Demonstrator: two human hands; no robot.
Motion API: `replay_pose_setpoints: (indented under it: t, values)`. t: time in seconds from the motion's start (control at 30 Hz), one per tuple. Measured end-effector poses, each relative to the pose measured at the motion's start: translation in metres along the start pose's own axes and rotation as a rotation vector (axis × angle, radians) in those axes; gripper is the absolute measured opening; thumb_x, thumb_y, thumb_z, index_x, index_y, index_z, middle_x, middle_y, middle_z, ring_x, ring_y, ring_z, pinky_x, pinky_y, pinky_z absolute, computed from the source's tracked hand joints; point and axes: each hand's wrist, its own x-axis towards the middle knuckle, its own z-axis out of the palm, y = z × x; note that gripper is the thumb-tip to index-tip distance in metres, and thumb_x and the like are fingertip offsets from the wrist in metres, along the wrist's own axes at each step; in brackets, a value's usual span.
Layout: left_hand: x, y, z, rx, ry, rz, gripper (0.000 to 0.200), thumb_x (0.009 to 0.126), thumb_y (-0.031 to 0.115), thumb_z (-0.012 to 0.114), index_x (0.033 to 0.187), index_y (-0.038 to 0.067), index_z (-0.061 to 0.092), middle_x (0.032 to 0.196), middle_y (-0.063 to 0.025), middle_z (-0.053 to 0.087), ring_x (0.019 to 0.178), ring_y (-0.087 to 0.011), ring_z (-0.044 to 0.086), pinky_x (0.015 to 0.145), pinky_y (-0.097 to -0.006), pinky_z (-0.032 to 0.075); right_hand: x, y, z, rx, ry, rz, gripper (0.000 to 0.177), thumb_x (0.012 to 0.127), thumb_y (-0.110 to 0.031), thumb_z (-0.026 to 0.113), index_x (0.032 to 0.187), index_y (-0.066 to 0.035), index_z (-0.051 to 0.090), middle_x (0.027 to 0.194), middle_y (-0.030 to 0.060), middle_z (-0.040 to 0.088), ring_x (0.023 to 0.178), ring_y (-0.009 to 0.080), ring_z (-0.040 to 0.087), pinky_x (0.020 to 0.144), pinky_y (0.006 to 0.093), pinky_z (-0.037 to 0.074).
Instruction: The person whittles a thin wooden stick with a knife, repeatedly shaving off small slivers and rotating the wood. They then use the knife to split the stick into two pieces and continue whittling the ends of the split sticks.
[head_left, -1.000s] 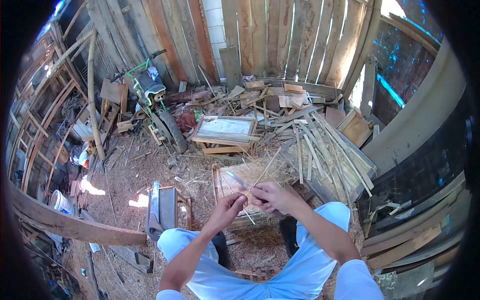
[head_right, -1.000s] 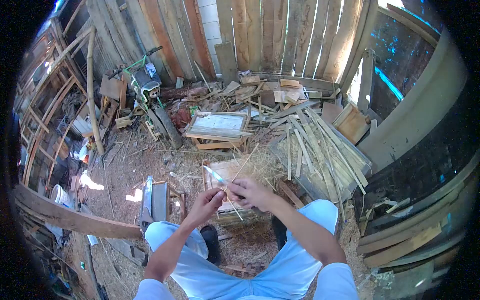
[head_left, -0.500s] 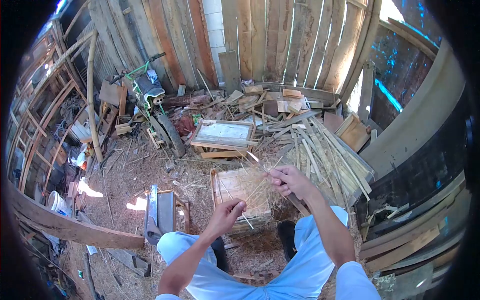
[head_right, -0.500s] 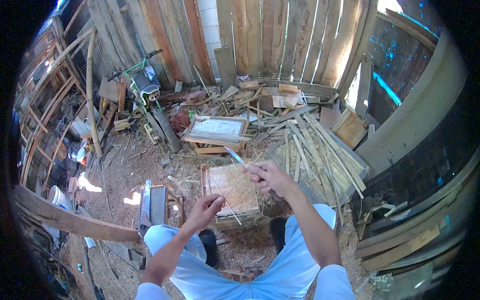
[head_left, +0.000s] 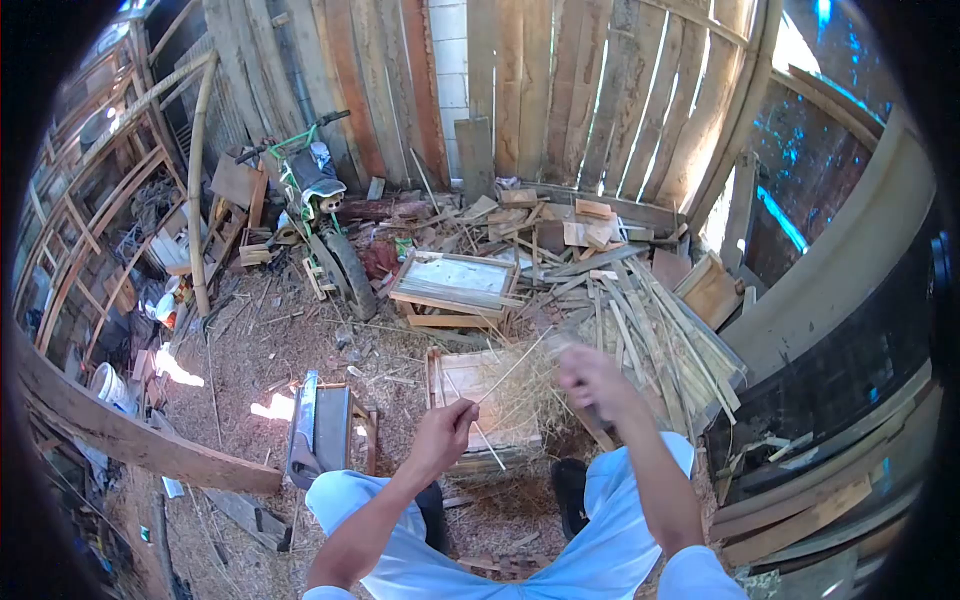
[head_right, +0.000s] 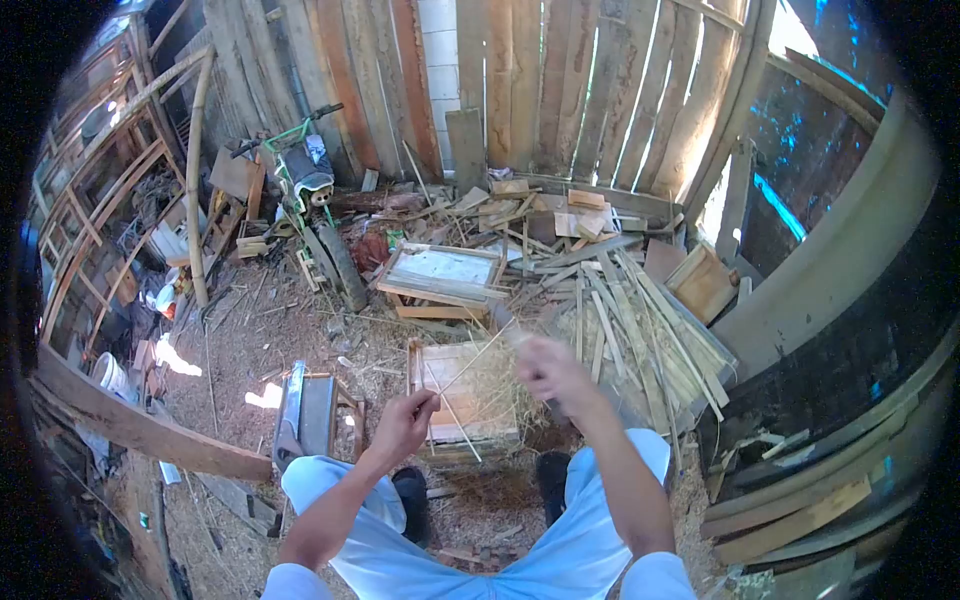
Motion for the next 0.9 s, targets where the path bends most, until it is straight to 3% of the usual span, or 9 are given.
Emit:
replay_pose_setpoints:
  t: [0.07, 0.13, 0.17, 0.23, 0.37, 0.43, 0.57, 0.8, 0.9]
  values:
    - [-0.001, 0.003, 0.008, 0.023, 0.015, 0.066, 0.016, 0.091, 0.014, 0.057, 0.091, -0.002, 0.062, 0.065, -0.0146, 0.058, 0.053, -0.0153, 0.052, 0.05, -0.03, 0.04, 0.008, 0.03, 0.034, -0.061, -0.138, 0.072, 0.015, 0.095, -0.02, 0.05, 0.087, -0.008, 0.048, 0.067, -0.003, 0.045, 0.045, 0.0026, 0.032, 0.037, 0.0166, 0.025]
    - [-0.001, 0.004, 0.012, 0.044, 0.066, 0.079, 0.014, 0.088, 0.014, 0.059, 0.091, 0.002, 0.064, 0.07, -0.0188, 0.062, 0.061, -0.0334, 0.062, 0.053, -0.0382, 0.045, 0.014, 0.044, 0.049, -0.019, -0.208, 0.093, 0.017, 0.096, -0.021, 0.05, 0.086, -0.007, 0.048, 0.067, -0.0032, 0.045, 0.045, 0.0025, 0.032, 0.038, 0.0167, 0.025]
    - [-0.002, 0.005, 0.013, 0.051, 0.057, 0.078, 0.014, 0.088, 0.014, 0.059, 0.091, 0.002, 0.064, 0.07, -0.0188, 0.062, 0.061, -0.0334, 0.062, 0.053, -0.0382, 0.045, 0.017, 0.049, 0.052, 0.006, -0.289, 0.12, 0.019, 0.096, -0.021, 0.05, 0.085, -0.007, 0.048, 0.068, -0.0034, 0.045, 0.045, 0.0024, 0.032, 0.038, 0.0169, 0.025]
    - [-0.001, 0.004, 0.011, -0.01, 0.121, 0.194, 0.012, 0.09, 0.01, 0.057, 0.09, -0.001, 0.061, 0.061, -0.014, 0.054, 0.051, -0.0143, 0.049, 0.048, -0.0312, 0.038, 0.021, 0.043, 0.039, 0.052, -0.231, 0.106, 0.025, 0.098, -0.025, 0.048, 0.098, -0.002, 0.057, 0.068, -0.0043, 0.046, 0.046, 0.002, 0.033, 0.038, 0.0166, 0.025]
    - [-0.006, 0.006, 0.007, 0.051, 0.021, 0.094, 0.011, 0.09, 0.01, 0.057, 0.088, -0.001, 0.06, 0.06, -0.0125, 0.051, 0.051, -0.0135, 0.046, 0.049, -0.0303, 0.038, 0.015, 0.006, 0.009, 0.113, -0.105, 0.02, 0.026, 0.096, -0.023, 0.05, 0.107, 0.0, 0.053, 0.065, -0.0061, 0.038, 0.046, 0.0008, 0.031, 0.037, 0.0161, 0.024]
    - [-0.007, 0.001, 0.006, 0.044, 0.026, 0.137, 0.013, 0.089, 0.014, 0.058, 0.089, 0.003, 0.064, 0.061, -0.0176, 0.057, 0.051, -0.0293, 0.059, 0.049, -0.0364, 0.043, 0.017, -0.008, -0.022, 0.168, 0.037, -0.093, 0.028, 0.095, -0.024, 0.052, 0.109, 0.0, 0.051, 0.065, -0.0063, 0.038, 0.046, 0.0008, 0.031, 0.036, 0.0165, 0.024]
    - [-0.009, -0.009, -0.006, 0.044, 0.04, 0.047, 0.015, 0.09, 0.014, 0.056, 0.088, 0.001, 0.063, 0.058, -0.0158, 0.055, 0.047, -0.0225, 0.053, 0.047, -0.0339, 0.04, 0.006, -0.034, -0.067, 0.182, 0.237, -0.348, 0.028, 0.093, -0.024, 0.053, 0.109, -0.001, 0.05, 0.064, -0.0057, 0.039, 0.045, 0.0015, 0.031, 0.035, 0.0171, 0.023]
    - [0.003, 0.0, 0.011, -0.156, -0.086, -0.007, 0.023, 0.095, 0.018, 0.051, 0.085, -0.001, 0.06, 0.057, -0.0051, 0.046, 0.052, -0.0095, 0.04, 0.048, -0.0286, 0.034, 0.006, 0.038, 0.033, -0.029, -0.292, 0.053, 0.03, 0.097, -0.027, 0.049, 0.114, -0.003, 0.052, 0.067, -0.0036, 0.044, 0.046, 0.0031, 0.033, 0.039, 0.016, 0.025]
    - [0.003, -0.001, 0.012, -0.235, -0.116, -0.019, 0.025, 0.095, 0.019, 0.05, 0.083, -0.001, 0.059, 0.059, -0.0003, 0.044, 0.056, -0.0072, 0.038, 0.049, -0.0263, 0.032, 0.01, 0.037, 0.041, 0.052, -0.287, 0.107, 0.031, 0.096, -0.029, 0.051, 0.11, -0.002, 0.054, 0.067, -0.0031, 0.044, 0.047, 0.003, 0.032, 0.039, 0.0168, 0.026]
